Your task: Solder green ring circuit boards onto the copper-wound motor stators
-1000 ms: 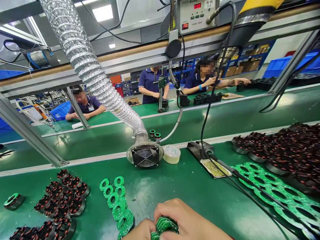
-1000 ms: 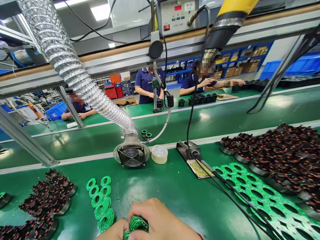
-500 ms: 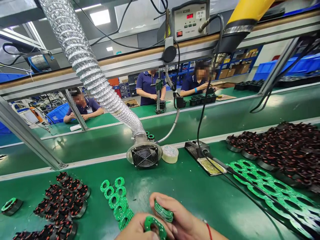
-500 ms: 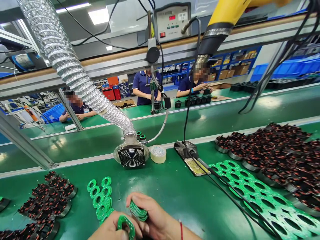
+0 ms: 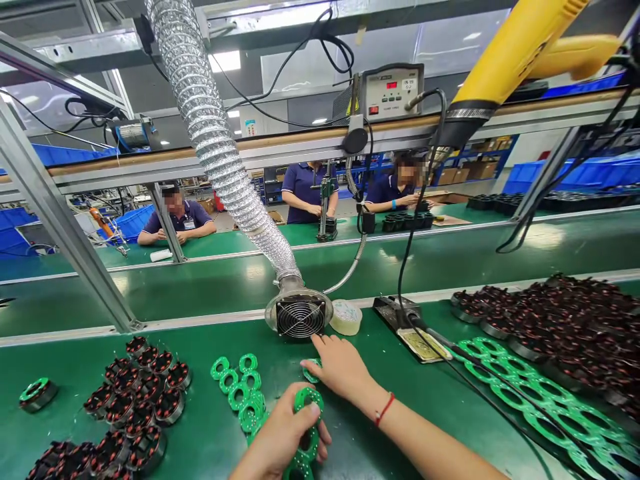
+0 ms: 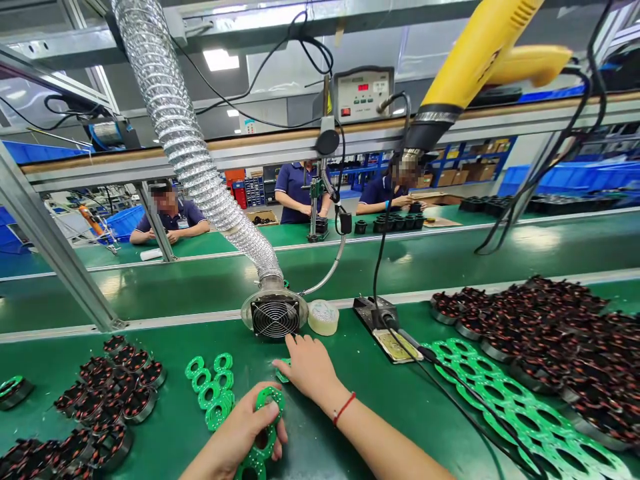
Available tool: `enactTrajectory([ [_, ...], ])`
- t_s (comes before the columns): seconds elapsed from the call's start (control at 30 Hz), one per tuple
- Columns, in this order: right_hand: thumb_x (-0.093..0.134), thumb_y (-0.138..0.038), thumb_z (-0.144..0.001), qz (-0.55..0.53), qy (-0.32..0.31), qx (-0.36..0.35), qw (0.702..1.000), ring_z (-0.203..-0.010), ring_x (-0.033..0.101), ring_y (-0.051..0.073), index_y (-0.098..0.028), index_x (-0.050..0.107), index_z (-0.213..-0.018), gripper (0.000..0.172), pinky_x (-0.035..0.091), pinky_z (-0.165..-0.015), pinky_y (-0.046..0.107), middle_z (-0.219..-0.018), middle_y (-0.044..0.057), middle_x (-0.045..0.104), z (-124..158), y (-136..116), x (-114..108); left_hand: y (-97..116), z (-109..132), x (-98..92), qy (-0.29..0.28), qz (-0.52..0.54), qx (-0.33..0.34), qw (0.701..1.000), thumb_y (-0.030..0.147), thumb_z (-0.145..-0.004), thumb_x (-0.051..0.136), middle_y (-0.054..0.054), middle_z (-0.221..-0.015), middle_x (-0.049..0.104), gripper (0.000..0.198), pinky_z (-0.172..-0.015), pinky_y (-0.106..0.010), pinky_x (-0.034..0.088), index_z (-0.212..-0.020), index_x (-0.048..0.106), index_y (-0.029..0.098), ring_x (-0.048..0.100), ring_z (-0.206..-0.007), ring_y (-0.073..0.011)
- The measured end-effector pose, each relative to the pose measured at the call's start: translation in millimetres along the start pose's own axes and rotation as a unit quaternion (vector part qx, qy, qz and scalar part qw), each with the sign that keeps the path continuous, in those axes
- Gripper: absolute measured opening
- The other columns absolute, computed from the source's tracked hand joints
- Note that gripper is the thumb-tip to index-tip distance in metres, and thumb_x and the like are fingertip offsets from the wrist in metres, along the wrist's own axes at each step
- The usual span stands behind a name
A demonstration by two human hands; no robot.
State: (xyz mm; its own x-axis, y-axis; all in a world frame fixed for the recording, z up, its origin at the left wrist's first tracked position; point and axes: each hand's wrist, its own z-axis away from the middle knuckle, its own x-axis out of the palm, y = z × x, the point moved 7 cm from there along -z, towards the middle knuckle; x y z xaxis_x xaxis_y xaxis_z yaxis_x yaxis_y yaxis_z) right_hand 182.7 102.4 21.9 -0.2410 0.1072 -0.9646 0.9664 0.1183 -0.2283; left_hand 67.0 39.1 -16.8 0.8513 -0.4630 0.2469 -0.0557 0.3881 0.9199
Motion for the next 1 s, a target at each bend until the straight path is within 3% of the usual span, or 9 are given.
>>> enactTrajectory([
  [0.1,0.043,-0.039,-0.092,-0.064,0.016,-0.036,0.997,-0.095,0.058,0.025,-0.017,0.062,-0.098,0.030,0.041,-0.083,0.035,-0.097,0.010,0.067,12.8,-10.1,-16.9,-1.5,-1.7,-4.3,0.018,0.019,0.011,1.000,0.059,-0.061,0.067,0.000,-0.060,0.063,0.084,-0.046,-0.022,0.035,-0.122,0.038,0.009,0.054,-0.044,-0.0109],
  [0.23,0.033,-0.038,-0.094,-0.304,-0.119,-0.130,0.936,-0.064,0.052,0.013,-0.018,0.054,-0.069,0.038,0.039,-0.062,0.026,-0.068,0.001,0.060,32.8,-38.0,-9.2,-6.8,-3.7,1.7,-0.025,0.015,-0.003,1.000,0.041,-0.059,0.072,0.000,-0.058,0.063,0.085,-0.045,-0.022,0.038,-0.128,0.033,0.009,0.053,-0.041,-0.0105],
  [0.33,0.038,-0.041,-0.091,-0.417,-0.156,-0.136,0.885,-0.064,0.050,0.013,-0.018,0.053,-0.071,0.034,0.040,-0.063,0.025,-0.069,0.001,0.058,39.6,-47.4,-3.7,-5.9,-3.6,2.9,-0.028,0.016,0.001,0.999,0.036,-0.059,0.071,0.002,-0.055,0.062,0.084,-0.043,-0.021,0.036,-0.128,0.033,0.008,0.051,-0.038,-0.0103],
  [0.43,0.047,-0.034,-0.086,-0.429,-0.159,-0.140,0.878,-0.067,0.050,0.013,-0.017,0.056,-0.080,0.020,0.039,-0.064,0.025,-0.074,0.001,0.059,39.4,-46.6,-1.2,-1.1,-0.9,2.6,-0.030,0.008,0.014,0.999,0.034,-0.060,0.073,0.002,-0.058,0.063,0.080,-0.047,-0.022,0.041,-0.126,0.036,0.009,0.055,-0.045,-0.0113],
  [0.53,0.046,-0.035,-0.086,-0.436,-0.110,-0.100,0.887,-0.064,0.044,0.012,-0.018,0.052,-0.075,0.022,0.035,-0.061,0.025,-0.067,-0.002,0.052,33.1,-28.7,-5.5,-0.7,1.9,2.4,-0.043,0.018,0.006,0.999,0.045,-0.060,0.076,-0.003,-0.070,0.065,0.072,-0.055,-0.024,0.047,-0.114,0.042,0.011,0.063,-0.059,-0.0138],
  [0.6,0.046,-0.042,-0.087,-0.464,-0.089,-0.065,0.879,-0.061,0.039,0.011,-0.018,0.048,-0.072,0.028,0.033,-0.059,0.025,-0.064,-0.004,0.044,30.5,-14.7,-8.6,-6.1,2.3,1.3,-0.045,0.011,-0.020,0.999,0.058,-0.063,0.071,-0.003,-0.067,0.064,0.064,-0.049,-0.022,0.045,-0.100,0.045,0.013,0.061,-0.053,-0.0122],
  [0.7,0.046,-0.052,-0.087,-0.499,-0.121,-0.061,0.856,-0.062,0.038,0.010,-0.018,0.047,-0.075,0.036,0.034,-0.059,0.024,-0.066,-0.005,0.042,34.3,-8.5,-8.3,-14.5,1.7,0.1,-0.044,-0.020,-0.050,0.998,0.069,-0.066,0.061,0.002,-0.055,0.059,0.061,-0.038,-0.018,0.035,-0.090,0.044,0.015,0.049,-0.037,-0.0075],
  [0.87,0.051,-0.070,-0.077,-0.620,-0.203,0.013,0.758,-0.048,0.035,0.006,-0.019,0.049,-0.081,0.051,0.030,-0.044,0.019,-0.059,-0.008,0.037,47.8,-16.9,7.3,-8.5,4.8,9.8,-0.107,-0.034,-0.010,0.994,0.073,-0.066,0.060,0.002,-0.053,0.056,0.070,-0.037,-0.017,0.031,-0.097,0.052,0.010,0.043,-0.035,-0.0062],
  [1.0,0.062,-0.072,-0.067,-0.707,-0.198,0.077,0.675,-0.038,0.025,0.003,-0.020,0.049,-0.076,0.054,0.018,-0.036,0.017,-0.051,-0.010,0.032,52.3,-22.9,21.9,-0.2,9.0,13.4,-0.145,-0.021,0.024,0.989,0.073,-0.064,0.062,0.000,-0.056,0.056,0.072,-0.043,-0.018,0.033,-0.097,0.059,0.009,0.043,-0.040,-0.0061],
])
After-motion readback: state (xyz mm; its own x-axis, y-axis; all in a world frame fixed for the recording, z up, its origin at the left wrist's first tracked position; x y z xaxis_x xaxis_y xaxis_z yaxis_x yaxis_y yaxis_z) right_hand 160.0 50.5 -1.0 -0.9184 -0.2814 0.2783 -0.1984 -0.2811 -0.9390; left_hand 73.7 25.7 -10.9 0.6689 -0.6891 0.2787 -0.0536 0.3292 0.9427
